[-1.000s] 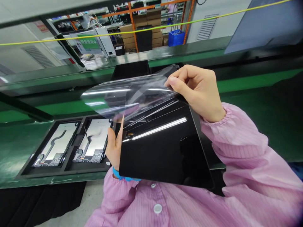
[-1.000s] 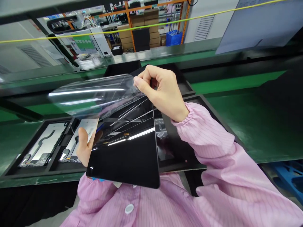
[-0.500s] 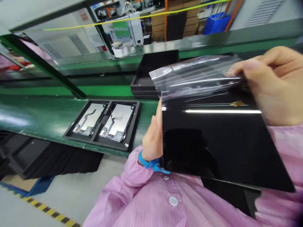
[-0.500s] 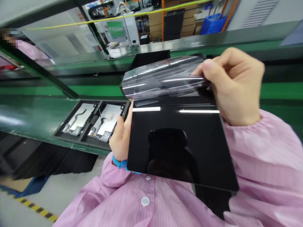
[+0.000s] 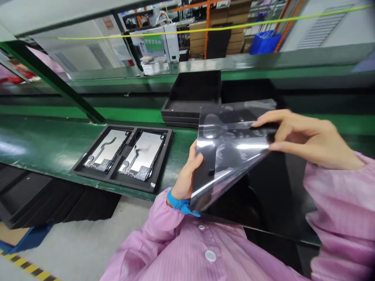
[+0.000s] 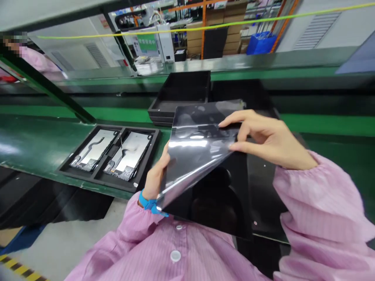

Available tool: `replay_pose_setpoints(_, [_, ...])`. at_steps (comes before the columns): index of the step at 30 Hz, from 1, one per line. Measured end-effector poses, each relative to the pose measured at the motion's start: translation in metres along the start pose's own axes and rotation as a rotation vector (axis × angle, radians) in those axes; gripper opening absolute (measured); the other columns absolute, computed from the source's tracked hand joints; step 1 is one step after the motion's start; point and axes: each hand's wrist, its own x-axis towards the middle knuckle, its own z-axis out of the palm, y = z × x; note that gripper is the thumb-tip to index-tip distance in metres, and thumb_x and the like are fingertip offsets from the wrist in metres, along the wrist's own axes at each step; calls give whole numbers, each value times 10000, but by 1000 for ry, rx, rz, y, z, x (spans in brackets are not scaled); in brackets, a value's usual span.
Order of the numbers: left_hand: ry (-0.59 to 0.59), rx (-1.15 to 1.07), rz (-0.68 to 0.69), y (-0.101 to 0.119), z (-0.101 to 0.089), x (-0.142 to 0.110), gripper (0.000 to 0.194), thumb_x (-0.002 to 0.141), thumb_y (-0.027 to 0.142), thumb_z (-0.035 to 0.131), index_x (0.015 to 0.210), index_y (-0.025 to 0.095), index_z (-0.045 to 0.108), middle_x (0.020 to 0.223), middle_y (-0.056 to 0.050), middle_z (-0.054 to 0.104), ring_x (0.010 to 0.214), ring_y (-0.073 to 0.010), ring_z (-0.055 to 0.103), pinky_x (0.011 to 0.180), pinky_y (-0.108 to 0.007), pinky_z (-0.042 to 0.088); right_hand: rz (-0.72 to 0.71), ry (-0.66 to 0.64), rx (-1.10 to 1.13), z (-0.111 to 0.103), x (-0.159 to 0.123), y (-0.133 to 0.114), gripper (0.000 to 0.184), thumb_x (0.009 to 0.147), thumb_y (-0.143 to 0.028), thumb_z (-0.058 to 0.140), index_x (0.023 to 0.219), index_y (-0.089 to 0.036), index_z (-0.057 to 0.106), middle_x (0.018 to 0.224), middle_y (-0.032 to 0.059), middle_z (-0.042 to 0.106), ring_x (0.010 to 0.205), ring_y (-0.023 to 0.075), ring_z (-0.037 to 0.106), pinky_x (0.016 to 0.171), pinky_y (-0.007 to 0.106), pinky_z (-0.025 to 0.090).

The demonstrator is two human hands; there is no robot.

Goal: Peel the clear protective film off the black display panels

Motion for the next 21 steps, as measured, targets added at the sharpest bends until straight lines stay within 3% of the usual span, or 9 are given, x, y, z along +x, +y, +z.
replay_pose_setpoints(2, [-112,9,-78,-8,-8,-2,625,769,217,636,1369,274,469,1216,-9,658,1213,-248,558,1084,-425,389,14,-8,60,-3,-3,2,78,763,-178,718,757,-203,644,1211,137,594,1060,235,606,747,299,511])
replay_pose_setpoints(5, [-134,33,-56,-19,-19,-10,742,755,242,650,1435,282,355,1341,-22,575,1279,-247,491,1129,-407,309,71,319,-53,-5,-5,2,204,836,-235,639,1038,-205,633,1213,176,573,980,207,627,667,263,510])
replay_pose_setpoints(7, [-128,54,-24,-25,-25,-14,772,760,270,656,1452,279,315,1415,-24,504,1331,-237,428,1149,-372,260,79,403,-282,-3,-3,-5,109,865,-262,607,943,-187,624,939,112,657,743,136,624,570,216,456])
replay_pose_setpoints(10, [-138,119,-28,-34,-36,-20,821,767,320,664,1475,306,248,1467,-21,441,1360,-235,383,1150,-350,244,100,365,-539,4,3,-25,212,878,-283,595,720,-185,492,580,-22,526,480,69,473,490,207,365])
replay_pose_setpoints(13, [-133,170,-16,-42,-47,-24,881,758,351,679,1491,325,190,1507,-5,384,1398,-227,316,1152,-323,231,183,443,-616,12,7,-44,270,877,-338,601,737,-194,420,518,-69,423,407,60,383,458,213,326])
replay_pose_setpoints(16, [-89,192,-2,-48,-55,-27,898,782,383,656,1502,331,123,1531,1,341,1423,-218,260,1163,-320,199,232,456,-828,14,7,-58,430,920,-376,547,602,-182,332,445,-63,323,382,64,285,425,241,256])
replay_pose_setpoints(18, [-72,209,21,-50,-58,-30,896,799,409,638,1503,344,88,1535,7,333,1423,-213,260,1163,-316,198,167,505,-1072,13,6,-69,509,900,-337,584,534,-172,271,428,-45,287,404,79,247,411,266,208])
replay_pose_setpoints(21, [-126,217,22,-49,-59,-32,924,792,461,643,1502,347,62,1481,-5,427,1386,-222,340,1147,-323,242,-101,472,-1268,17,3,-88,466,793,-221,692,495,-180,336,441,-30,330,439,113,258,403,291,200])
